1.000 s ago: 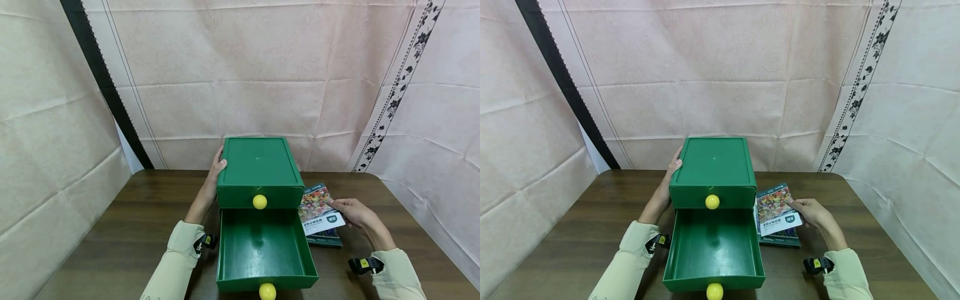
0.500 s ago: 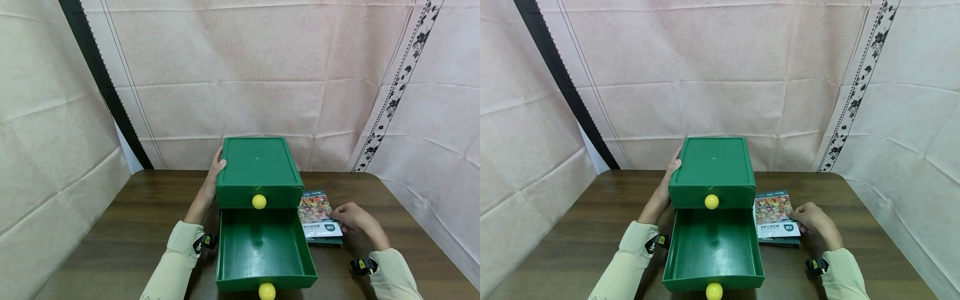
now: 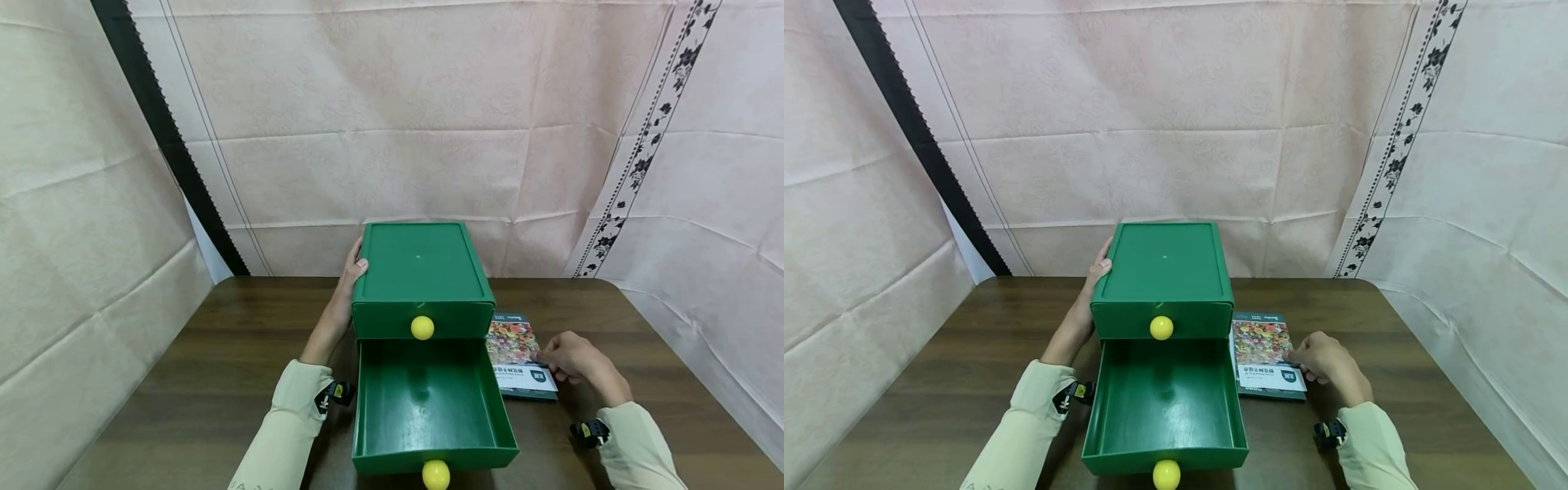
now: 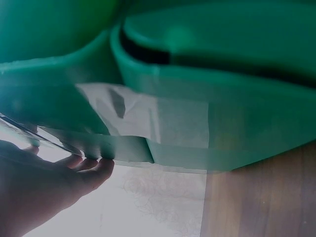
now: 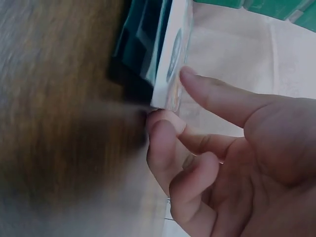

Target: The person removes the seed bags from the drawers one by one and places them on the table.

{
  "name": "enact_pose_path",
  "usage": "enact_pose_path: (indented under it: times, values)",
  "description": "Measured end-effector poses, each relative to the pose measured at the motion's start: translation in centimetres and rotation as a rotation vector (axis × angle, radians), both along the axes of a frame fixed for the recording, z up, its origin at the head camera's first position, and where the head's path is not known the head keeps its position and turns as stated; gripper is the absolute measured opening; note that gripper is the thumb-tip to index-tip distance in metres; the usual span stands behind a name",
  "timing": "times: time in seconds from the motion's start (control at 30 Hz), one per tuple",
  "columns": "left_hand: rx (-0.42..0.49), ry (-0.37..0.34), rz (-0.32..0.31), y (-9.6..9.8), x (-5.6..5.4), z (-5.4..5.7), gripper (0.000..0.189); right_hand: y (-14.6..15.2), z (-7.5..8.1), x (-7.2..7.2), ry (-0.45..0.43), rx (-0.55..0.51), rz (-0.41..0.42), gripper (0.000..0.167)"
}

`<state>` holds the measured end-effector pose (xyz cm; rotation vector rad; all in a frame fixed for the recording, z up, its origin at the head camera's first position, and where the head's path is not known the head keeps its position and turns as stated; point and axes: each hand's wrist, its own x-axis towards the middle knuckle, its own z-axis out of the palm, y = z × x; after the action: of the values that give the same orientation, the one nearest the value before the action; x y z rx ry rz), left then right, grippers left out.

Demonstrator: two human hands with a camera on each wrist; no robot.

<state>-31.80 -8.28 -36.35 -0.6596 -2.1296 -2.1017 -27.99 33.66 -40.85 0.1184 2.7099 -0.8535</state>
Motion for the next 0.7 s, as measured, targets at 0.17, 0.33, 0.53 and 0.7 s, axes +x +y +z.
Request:
enact_pose_path:
  times: [0.17, 0.33, 0.53, 0.7]
  values:
    - [-0.003, 0.005, -0.005, -0.1, 0.0, -0.1, 0.076, -0.3, 0.7, 0.1, 0.0, 0.008, -0.013, 0.032]
    - [0.005, 0.0, -0.001, 0.0, 0.0, -0.1, 0.078, -0.5, 2.0, 0.4, 0.016, 0.04, -0.007, 0.04]
    - [0.004, -0.012, 0.01, 0.1, 0.0, 0.0, 0.079, -1.1, 4.2, 1.3, 0.099, 0.008, 0.041, 0.043]
    - [0.006, -0.004, 0.002, 0.1, -0.1, 0.1, 0.078, -2.1, 6.1, 2.2, 0.192, -0.019, 0.086, 0.046]
